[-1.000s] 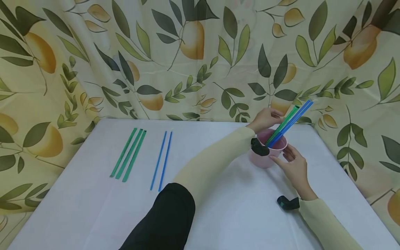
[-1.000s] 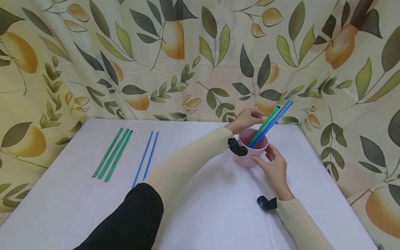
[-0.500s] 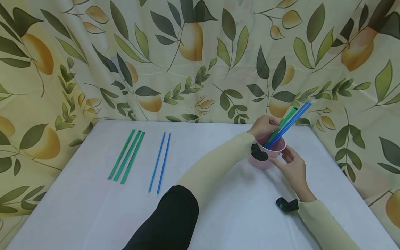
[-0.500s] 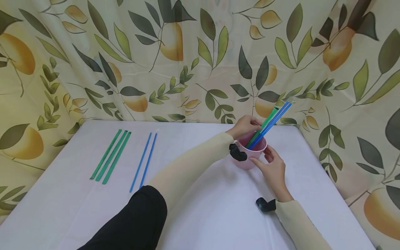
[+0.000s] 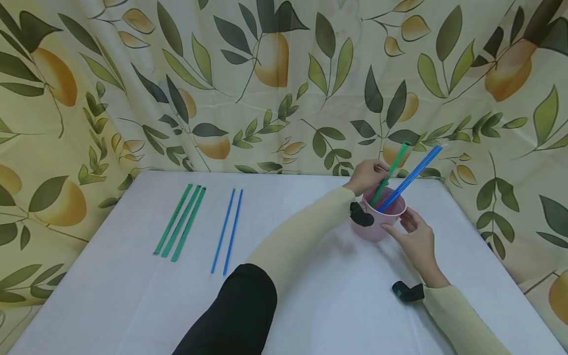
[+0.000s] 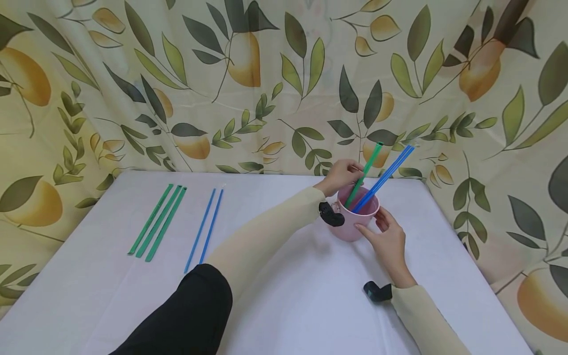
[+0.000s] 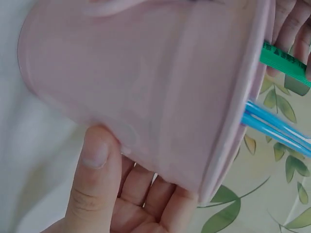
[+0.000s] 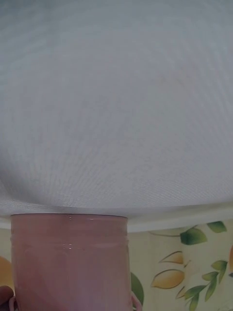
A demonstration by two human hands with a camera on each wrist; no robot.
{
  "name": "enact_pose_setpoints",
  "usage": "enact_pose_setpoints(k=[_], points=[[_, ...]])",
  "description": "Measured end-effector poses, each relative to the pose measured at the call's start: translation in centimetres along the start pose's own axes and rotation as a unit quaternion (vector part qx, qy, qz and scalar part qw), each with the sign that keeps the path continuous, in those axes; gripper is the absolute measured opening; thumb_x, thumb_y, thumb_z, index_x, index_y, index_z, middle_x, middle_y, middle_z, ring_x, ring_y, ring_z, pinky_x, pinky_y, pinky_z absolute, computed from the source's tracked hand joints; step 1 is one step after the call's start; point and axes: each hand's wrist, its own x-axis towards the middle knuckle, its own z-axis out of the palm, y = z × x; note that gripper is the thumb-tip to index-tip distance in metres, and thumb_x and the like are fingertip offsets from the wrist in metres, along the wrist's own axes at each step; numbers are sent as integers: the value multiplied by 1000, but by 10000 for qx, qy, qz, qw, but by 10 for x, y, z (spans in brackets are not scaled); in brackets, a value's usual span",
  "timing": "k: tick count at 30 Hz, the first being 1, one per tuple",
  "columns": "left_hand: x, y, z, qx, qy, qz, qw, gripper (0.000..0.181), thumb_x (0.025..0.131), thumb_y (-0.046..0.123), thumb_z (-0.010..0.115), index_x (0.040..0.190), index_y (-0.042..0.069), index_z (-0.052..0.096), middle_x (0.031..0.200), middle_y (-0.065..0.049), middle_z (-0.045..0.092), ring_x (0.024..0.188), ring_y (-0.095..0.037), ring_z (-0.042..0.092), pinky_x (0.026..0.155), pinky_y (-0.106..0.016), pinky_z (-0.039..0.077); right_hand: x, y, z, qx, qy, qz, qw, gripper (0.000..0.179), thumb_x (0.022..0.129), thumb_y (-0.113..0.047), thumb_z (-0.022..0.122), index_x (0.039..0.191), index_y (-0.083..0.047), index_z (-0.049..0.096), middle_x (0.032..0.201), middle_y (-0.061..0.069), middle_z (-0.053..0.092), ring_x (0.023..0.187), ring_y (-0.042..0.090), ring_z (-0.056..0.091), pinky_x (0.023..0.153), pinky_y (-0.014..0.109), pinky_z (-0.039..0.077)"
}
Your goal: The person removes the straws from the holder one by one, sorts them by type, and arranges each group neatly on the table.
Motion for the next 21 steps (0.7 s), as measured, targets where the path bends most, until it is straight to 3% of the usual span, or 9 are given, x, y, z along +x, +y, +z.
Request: enact_pose_setpoints(k=[4,8,16,21], points=[[0,1,-5,-564,68,49,9984,16,91,9,60,105,3,65,96,-11,70,79,-18,69,61,-12,51,0,-1,1,22,30,22,10000,77,83,-33,71,144,-5,34,144,21,42,129,38,45,101,43,39],[1,5,-10,-840,62,186,9963,16,92,8,59,105,0,63,98,-13,68,78,-19,69,64,-17,56,0,0,2,95,146,31,9998,77,81,-32,73,143,-5,37,143,21,44,128,36,46,101,36,41],[2,16,-24,-975,71,471,9941,16,93,9,58,106,2,63,99,-11,67,79,-17,70,65,-18,56,7,19,5,-76,135,-100,9998,82,79,-44,72,144,-9,36,142,22,44,128,37,46,100,25,42],[4,28,-36,-1180,188,628,9908,18,93,8,57,108,1,63,101,-12,66,81,-19,70,64,-16,56,12,28,7,22,106,-93,9999,82,79,-43,72,145,-12,35,144,21,43,129,36,45,102,30,42]])
